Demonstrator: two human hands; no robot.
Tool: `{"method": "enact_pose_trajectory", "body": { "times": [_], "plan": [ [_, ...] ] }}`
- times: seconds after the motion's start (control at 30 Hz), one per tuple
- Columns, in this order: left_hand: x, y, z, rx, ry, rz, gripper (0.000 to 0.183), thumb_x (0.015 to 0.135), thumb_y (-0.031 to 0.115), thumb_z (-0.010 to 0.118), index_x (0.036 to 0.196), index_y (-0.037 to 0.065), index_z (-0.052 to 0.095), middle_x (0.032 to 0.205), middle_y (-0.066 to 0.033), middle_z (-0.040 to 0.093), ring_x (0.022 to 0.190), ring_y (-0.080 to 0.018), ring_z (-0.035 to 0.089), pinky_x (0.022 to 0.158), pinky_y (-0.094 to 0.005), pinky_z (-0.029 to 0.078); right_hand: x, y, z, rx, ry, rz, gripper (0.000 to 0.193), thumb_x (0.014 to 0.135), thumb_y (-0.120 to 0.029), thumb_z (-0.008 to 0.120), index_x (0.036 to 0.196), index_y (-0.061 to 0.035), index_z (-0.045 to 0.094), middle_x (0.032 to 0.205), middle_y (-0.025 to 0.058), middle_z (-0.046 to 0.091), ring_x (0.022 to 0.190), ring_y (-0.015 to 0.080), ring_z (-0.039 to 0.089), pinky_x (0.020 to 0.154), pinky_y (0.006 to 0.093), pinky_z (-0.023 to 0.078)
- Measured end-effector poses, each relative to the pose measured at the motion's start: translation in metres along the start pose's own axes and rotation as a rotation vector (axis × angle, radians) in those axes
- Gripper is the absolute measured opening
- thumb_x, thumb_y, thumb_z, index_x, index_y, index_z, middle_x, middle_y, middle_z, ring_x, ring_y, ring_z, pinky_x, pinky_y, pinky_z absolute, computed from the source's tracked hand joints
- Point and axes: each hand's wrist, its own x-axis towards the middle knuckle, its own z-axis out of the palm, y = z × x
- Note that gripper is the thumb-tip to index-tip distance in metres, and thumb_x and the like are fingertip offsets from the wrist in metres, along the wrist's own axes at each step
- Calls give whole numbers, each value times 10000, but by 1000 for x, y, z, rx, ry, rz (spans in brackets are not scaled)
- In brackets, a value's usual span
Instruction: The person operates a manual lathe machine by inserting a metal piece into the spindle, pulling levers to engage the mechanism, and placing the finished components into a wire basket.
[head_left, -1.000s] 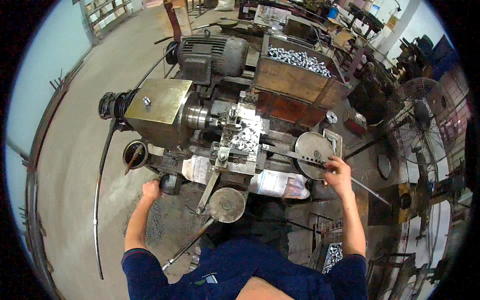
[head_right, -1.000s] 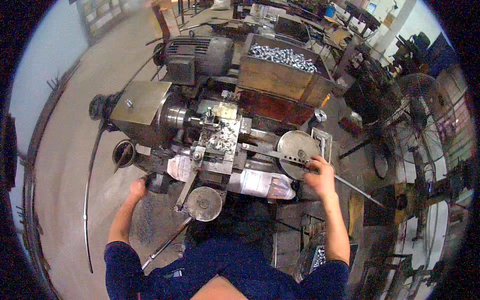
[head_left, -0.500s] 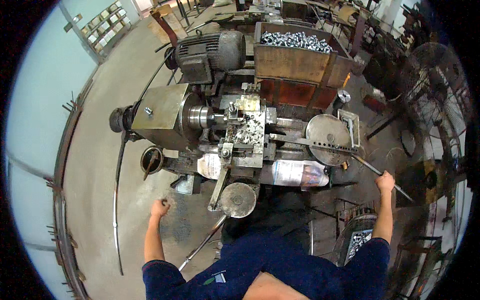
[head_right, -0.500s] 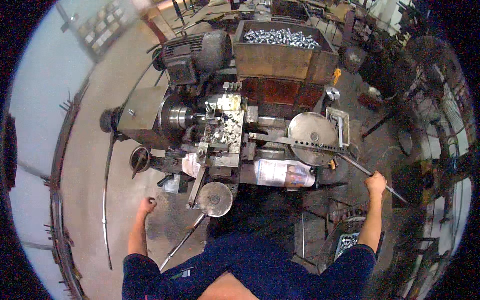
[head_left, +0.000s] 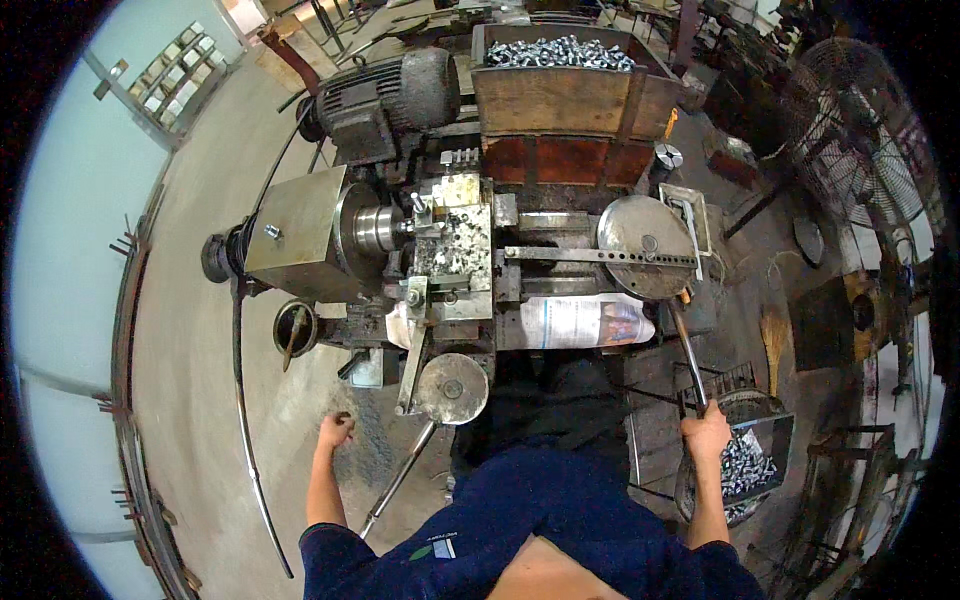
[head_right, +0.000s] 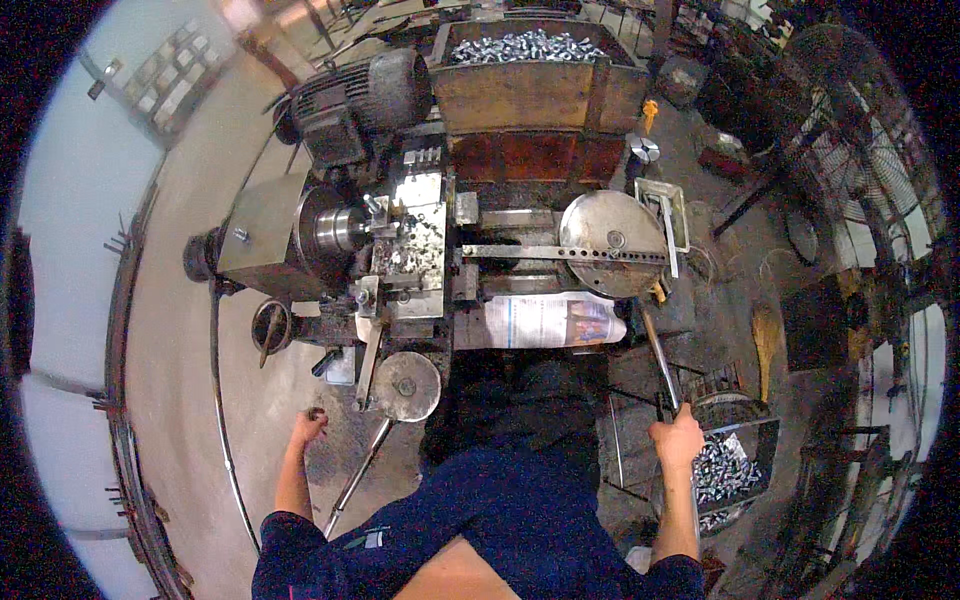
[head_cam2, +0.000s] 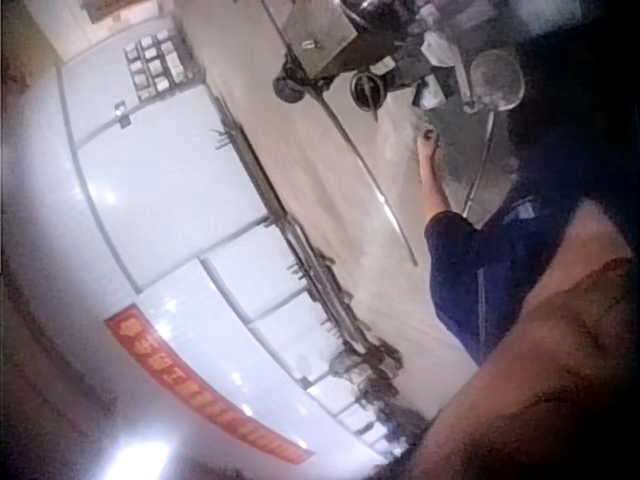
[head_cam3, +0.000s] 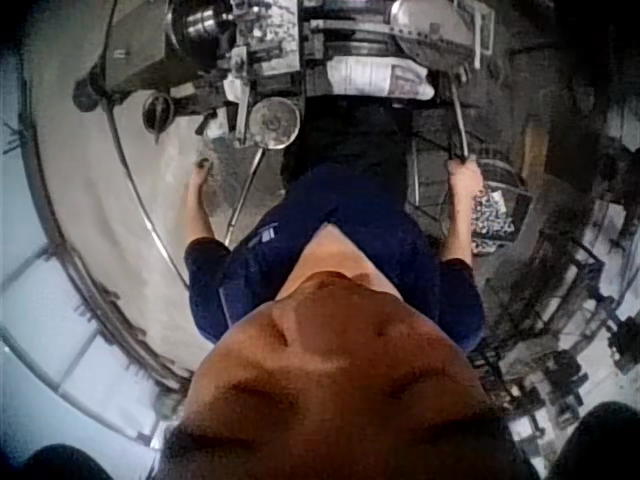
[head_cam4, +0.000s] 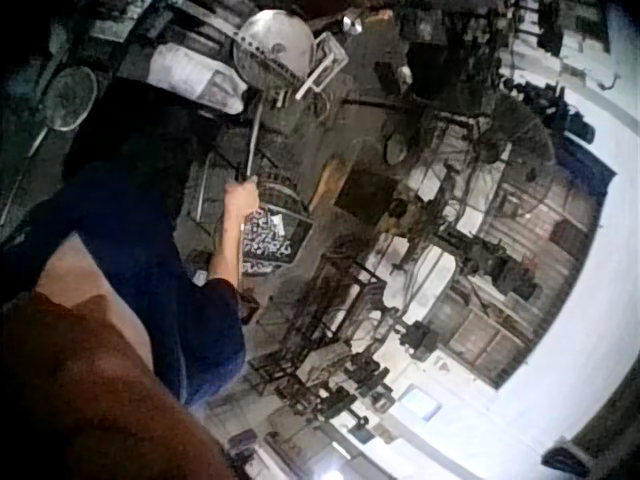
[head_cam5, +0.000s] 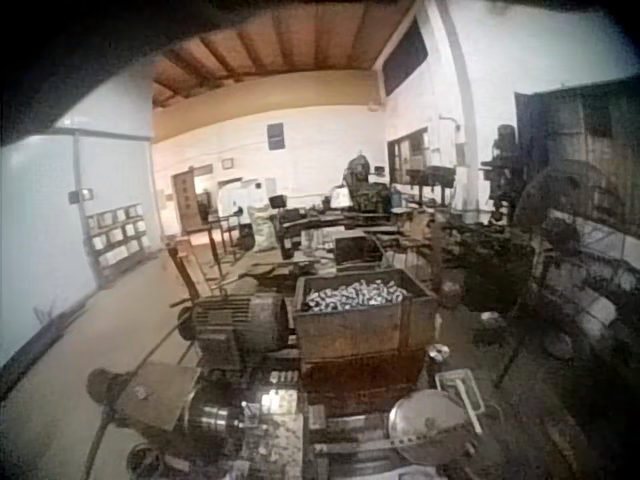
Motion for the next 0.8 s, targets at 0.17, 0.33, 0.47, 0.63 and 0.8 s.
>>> {"method": "enact_pose_trajectory", "body": {
  "times": [0.17, 0.33, 0.47, 0.63, 0.8],
  "plan": [
    [19, 21, 4, -29, 8, 65, 377, 726, 115, 597, 1060, -55, 565, 759, -147, 632, 541, -181, 606, 521, -316, 498, -6, 1, 7, -10, 17, 4, 358, 548, -216, 576, 836, -16, 507, 727, 235, 601, 708, 423, 585, 653, 500, 457],
    [15, 11, 8, 13, -24, 33, 382, 726, 103, 600, 1070, -57, 556, 790, -158, 631, 548, -186, 596, 525, -316, 504, 3, 1, 1, -46, -42, -64, 313, 588, -251, 545, 835, -66, 595, 749, 202, 618, 722, 398, 593, 656, 476, 470],
    [10, 28, 4, 39, -52, -5, 394, 719, 95, 607, 1073, -69, 550, 797, -168, 628, 559, -190, 598, 519, -315, 500, 30, 17, -5, -178, -60, -55, 291, 614, -314, 566, 784, -86, 629, 759, 184, 616, 737, 365, 593, 666, 450, 469],
    [29, 29, -22, -25, 66, 29, 399, 727, 102, 609, 1069, -91, 539, 780, -163, 623, 596, -184, 599, 558, -321, 497, 121, 51, -19, -261, 4, 13, 360, 633, -305, 553, 899, -74, 629, 866, 167, 616, 823, 357, 590, 727, 438, 474],
    [55, 62, -32, 473, 355, 317, 445, 754, 222, 636, 1102, -36, 535, 905, -183, 632, 789, -279, 623, 685, -364, 485, 218, -2, -54, -424, 96, 193, 441, 724, -268, 564, 1145, -139, 533, 1172, 108, 501, 1146, 308, 426, 912, 553, 312]
  ]
}}
